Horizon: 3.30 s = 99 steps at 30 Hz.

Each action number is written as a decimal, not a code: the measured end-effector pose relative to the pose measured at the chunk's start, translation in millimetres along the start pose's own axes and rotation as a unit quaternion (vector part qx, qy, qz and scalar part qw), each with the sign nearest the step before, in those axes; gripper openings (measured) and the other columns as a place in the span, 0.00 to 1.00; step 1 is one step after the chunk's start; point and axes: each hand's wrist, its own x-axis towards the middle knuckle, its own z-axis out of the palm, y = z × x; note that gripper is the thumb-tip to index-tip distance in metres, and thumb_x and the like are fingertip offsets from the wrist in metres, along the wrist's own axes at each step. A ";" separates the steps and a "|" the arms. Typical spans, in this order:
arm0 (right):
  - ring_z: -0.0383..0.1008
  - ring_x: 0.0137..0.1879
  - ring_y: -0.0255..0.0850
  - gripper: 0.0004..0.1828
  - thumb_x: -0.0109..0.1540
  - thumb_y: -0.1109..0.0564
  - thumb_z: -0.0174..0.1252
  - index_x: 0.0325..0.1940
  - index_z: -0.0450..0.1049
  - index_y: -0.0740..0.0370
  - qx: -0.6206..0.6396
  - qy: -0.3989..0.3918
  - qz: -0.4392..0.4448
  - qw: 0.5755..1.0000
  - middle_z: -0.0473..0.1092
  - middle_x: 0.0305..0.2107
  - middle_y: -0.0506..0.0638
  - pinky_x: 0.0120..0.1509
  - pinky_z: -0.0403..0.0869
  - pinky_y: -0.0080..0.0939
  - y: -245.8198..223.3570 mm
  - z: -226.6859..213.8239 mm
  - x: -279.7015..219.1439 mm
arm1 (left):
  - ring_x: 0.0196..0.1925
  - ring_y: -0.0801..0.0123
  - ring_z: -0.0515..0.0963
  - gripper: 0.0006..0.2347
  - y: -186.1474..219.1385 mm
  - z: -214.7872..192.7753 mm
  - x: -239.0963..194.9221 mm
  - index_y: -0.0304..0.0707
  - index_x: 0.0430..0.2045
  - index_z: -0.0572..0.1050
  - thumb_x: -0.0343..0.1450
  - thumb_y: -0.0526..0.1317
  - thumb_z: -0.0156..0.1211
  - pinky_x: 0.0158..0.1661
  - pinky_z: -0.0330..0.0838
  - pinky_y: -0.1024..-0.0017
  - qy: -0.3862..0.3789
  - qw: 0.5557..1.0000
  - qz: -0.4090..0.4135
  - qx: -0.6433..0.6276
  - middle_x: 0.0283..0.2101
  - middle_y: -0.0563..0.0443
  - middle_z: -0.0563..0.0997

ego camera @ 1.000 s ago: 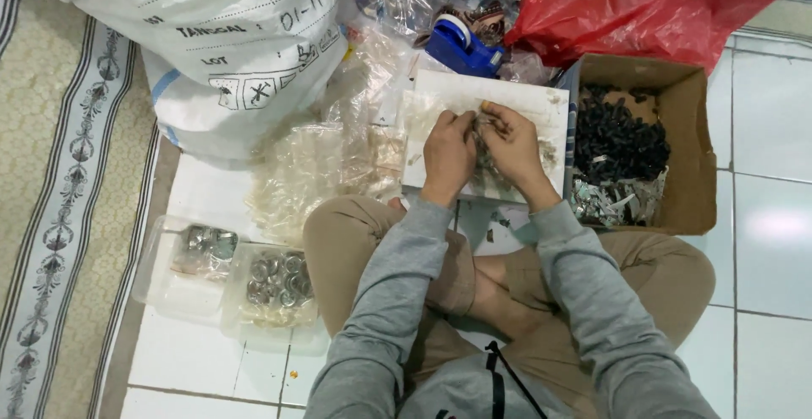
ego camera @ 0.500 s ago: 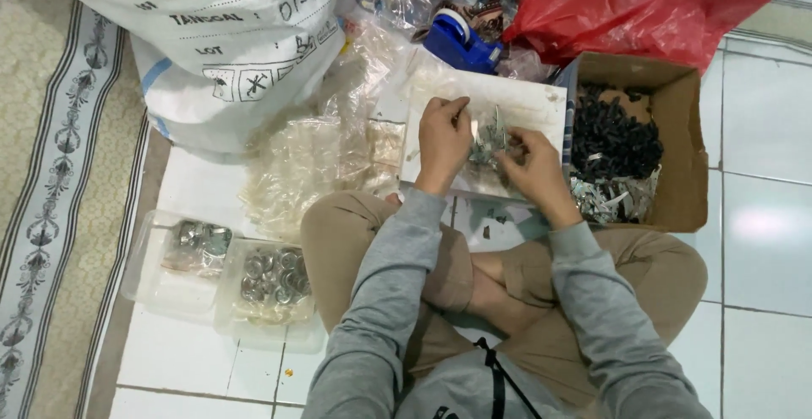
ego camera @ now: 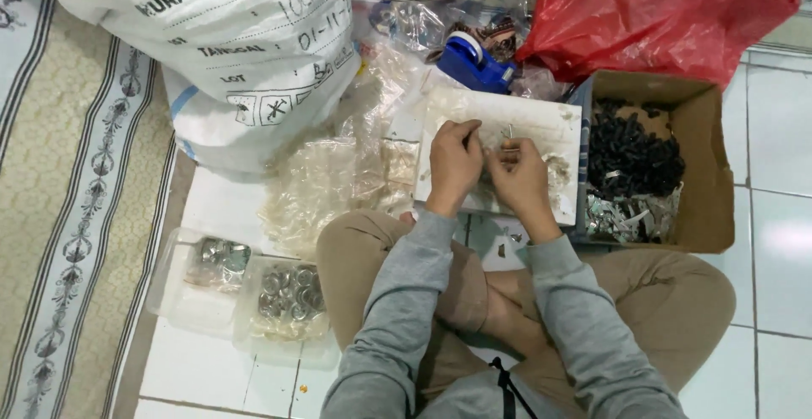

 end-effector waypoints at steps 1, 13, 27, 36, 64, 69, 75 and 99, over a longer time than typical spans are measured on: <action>0.79 0.37 0.40 0.23 0.62 0.44 0.68 0.53 0.73 0.59 -0.002 -0.004 0.002 1.000 0.78 0.33 0.52 0.42 0.75 0.44 7.2 6.0 2.5 | 0.41 0.44 0.81 0.11 1.9 -2.3 -1.0 0.28 0.45 0.81 0.73 0.32 0.53 0.42 0.78 0.58 0.001 1.000 -0.004 -0.001 0.35 0.36 0.78; 0.76 0.37 0.39 0.14 0.67 0.67 0.55 0.54 0.80 0.62 0.113 -0.021 -0.095 0.989 0.79 0.33 0.59 0.39 0.76 0.43 -24.5 0.6 1.7 | 0.41 0.45 0.82 0.11 5.7 -6.2 -0.6 0.29 0.44 0.82 0.72 0.32 0.55 0.43 0.77 0.58 0.008 0.999 0.018 0.037 0.35 0.38 0.78; 0.63 0.51 0.61 0.38 0.56 0.39 0.71 0.60 0.71 0.68 -0.275 0.092 -0.103 0.952 0.61 0.45 0.62 0.50 0.69 0.56 9.0 16.1 -1.7 | 0.48 0.56 0.81 0.12 -20.3 7.9 1.7 0.36 0.43 0.83 0.71 0.34 0.52 0.52 0.77 0.67 0.062 0.998 -0.012 -0.004 0.42 0.43 0.77; 0.70 0.48 0.59 0.15 0.61 0.56 0.66 0.46 0.77 0.71 -0.326 0.036 -0.152 0.932 0.65 0.36 0.60 0.45 0.75 0.56 9.3 10.3 11.4 | 0.42 0.52 0.83 0.11 -5.4 0.8 2.6 0.32 0.42 0.83 0.72 0.35 0.54 0.41 0.81 0.64 0.027 0.998 -0.047 0.031 0.43 0.38 0.78; 0.81 0.47 0.56 0.16 0.57 0.56 0.69 0.47 0.80 0.62 -0.166 -0.046 0.015 0.985 0.78 0.33 0.56 0.47 0.78 0.56 34.3 -0.3 57.4 | 0.38 0.52 0.84 0.10 -20.3 8.4 3.5 0.34 0.37 0.83 0.70 0.38 0.58 0.38 0.79 0.59 0.036 0.997 -0.027 0.063 0.37 0.40 0.80; 0.80 0.46 0.55 0.15 0.59 0.54 0.67 0.46 0.81 0.62 -0.137 -0.059 0.002 0.989 0.79 0.34 0.57 0.48 0.77 0.56 51.0 -8.6 65.2 | 0.37 0.53 0.84 0.10 -14.1 6.3 3.0 0.33 0.38 0.83 0.71 0.37 0.57 0.37 0.79 0.62 0.030 0.997 -0.024 0.068 0.37 0.40 0.80; 0.75 0.35 0.36 0.14 0.61 0.53 0.70 0.47 0.81 0.60 0.076 -0.055 0.055 0.994 0.75 0.30 0.49 0.37 0.76 0.40 52.1 -40.2 50.9 | 0.37 0.52 0.84 0.10 -10.8 9.1 1.3 0.33 0.39 0.83 0.74 0.38 0.55 0.38 0.78 0.61 0.022 0.998 -0.009 0.066 0.34 0.41 0.80; 0.82 0.34 0.44 0.17 0.57 0.61 0.75 0.48 0.79 0.66 0.312 0.000 0.174 0.934 0.76 0.32 0.57 0.34 0.84 0.45 88.0 17.4 77.0 | 0.40 0.44 0.81 0.10 -3.8 10.7 -4.4 0.36 0.43 0.82 0.71 0.34 0.57 0.43 0.77 0.55 -0.104 0.985 0.094 0.103 0.32 0.38 0.78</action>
